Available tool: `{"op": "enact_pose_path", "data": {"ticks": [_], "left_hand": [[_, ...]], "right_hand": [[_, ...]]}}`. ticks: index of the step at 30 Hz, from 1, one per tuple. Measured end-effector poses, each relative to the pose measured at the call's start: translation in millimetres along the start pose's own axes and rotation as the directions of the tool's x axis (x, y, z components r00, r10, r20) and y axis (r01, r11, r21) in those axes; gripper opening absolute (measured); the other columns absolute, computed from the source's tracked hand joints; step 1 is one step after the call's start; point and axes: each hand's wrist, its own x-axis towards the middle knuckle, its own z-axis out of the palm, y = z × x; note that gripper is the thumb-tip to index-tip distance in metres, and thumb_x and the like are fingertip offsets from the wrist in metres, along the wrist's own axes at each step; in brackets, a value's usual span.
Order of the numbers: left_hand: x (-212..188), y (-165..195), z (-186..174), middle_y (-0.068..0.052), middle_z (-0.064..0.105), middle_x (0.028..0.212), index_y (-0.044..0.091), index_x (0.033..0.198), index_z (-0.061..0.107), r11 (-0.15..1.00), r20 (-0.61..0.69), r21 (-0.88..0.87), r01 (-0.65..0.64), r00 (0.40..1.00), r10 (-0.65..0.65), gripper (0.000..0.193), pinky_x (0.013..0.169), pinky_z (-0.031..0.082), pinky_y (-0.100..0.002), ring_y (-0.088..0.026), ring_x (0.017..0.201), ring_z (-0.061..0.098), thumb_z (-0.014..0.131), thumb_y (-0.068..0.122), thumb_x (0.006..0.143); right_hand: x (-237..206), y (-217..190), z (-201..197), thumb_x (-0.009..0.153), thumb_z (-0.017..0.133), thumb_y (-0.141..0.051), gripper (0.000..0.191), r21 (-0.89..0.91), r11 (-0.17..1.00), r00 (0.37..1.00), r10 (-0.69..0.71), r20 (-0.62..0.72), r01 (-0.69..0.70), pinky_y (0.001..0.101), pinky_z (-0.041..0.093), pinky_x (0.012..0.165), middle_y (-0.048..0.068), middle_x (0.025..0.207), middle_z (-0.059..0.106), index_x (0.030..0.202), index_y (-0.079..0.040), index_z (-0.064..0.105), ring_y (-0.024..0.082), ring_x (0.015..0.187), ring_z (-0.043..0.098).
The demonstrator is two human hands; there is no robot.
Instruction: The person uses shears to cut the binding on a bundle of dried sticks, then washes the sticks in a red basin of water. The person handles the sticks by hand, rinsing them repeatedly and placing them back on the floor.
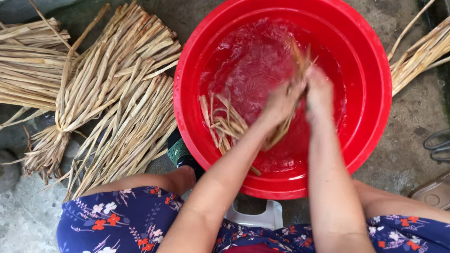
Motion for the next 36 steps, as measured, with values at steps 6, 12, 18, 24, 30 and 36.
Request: {"op": "enact_pose_path", "data": {"ticks": [6, 12, 18, 24, 30, 36], "left_hand": [[51, 70, -101, -0.02, 0.026, 0.16, 0.015, 0.165, -0.006, 0.952, -0.19, -0.281, -0.12, 0.979, 0.068, 0.123, 0.109, 0.039, -0.063, -0.035, 0.133, 0.06, 0.041, 0.09, 0.079], [32, -22, -163, -0.018, 0.021, 0.166, 0.016, 0.163, 0.02, 0.955, -0.278, 0.184, 0.231, 0.944, -0.175, 0.109, 0.11, 0.044, -0.059, -0.039, 0.15, 0.027, 0.045, 0.087, 0.085], [-6, -91, -80, -0.005, 0.039, 0.151, 0.02, 0.152, 0.04, 0.916, 0.165, -0.249, 0.315, 0.946, -0.28, 0.087, 0.098, 0.056, -0.053, -0.028, 0.134, 0.041, 0.043, 0.079, 0.088], [-21, -101, -57, 0.0, 0.069, 0.136, 0.019, 0.143, 0.056, 0.499, 0.07, -0.866, 0.037, 0.996, 0.049, 0.068, 0.111, 0.049, -0.035, -0.016, 0.125, 0.064, 0.046, 0.065, 0.093], [-6, -104, -4, -0.013, 0.065, 0.135, 0.009, 0.14, 0.059, 0.452, 0.256, -0.82, 0.351, 0.931, -0.26, 0.058, 0.098, 0.055, -0.044, -0.027, 0.116, 0.065, 0.056, 0.052, 0.1], [-7, -117, -48, -0.007, 0.064, 0.132, 0.025, 0.138, 0.052, 0.438, 0.137, -0.889, 0.13, 0.99, -0.017, 0.062, 0.069, 0.059, -0.047, -0.026, 0.108, 0.069, 0.048, 0.063, 0.089]], "right_hand": [[19, -54, -43, 0.095, 0.052, -0.07, 0.093, 0.215, 0.975, 0.982, -0.086, 0.17, 0.048, 0.0574, 0.025, 0.125, 0.014, 0.171, 0.019, 0.164, -0.017, 0.018, 0.043, 0.154, 0.032], [-6, 32, -17, 0.098, 0.053, -0.074, 0.094, 0.196, 0.878, 0.893, 0.45, -0.026, -0.437, 0.0607, 0.023, 0.12, 0.028, 0.164, 0.035, 0.162, -0.005, 0.046, 0.046, 0.148, 0.029], [-55, 52, 68, 0.094, 0.048, -0.075, 0.1, -0.199, 0.869, 0.886, 0.464, 0.005, -0.454, 0.0581, 0.019, 0.123, 0.015, 0.171, 0.01, 0.163, -0.013, 0.011, 0.034, 0.156, 0.016], [-99, 47, 116, 0.109, 0.043, -0.048, 0.069, -0.67, 0.687, 0.959, -0.227, 0.171, 0.282, 0.0583, 0.038, 0.11, 0.034, 0.151, 0.037, 0.159, -0.001, 0.036, 0.044, 0.133, 0.038], [-48, 43, 62, 0.112, 0.042, -0.05, 0.054, -0.463, 0.861, 0.977, 0.203, -0.067, -0.211, 0.047, 0.05, 0.104, 0.022, 0.12, 0.065, 0.138, -0.004, 0.053, 0.03, 0.112, 0.065], [-104, 38, 108, 0.111, 0.057, -0.035, 0.061, -0.43, 0.738, 0.853, -0.461, 0.244, 0.521, 0.0594, 0.041, 0.104, 0.034, 0.143, 0.048, 0.155, 0.005, 0.042, 0.044, 0.128, 0.046]]}}
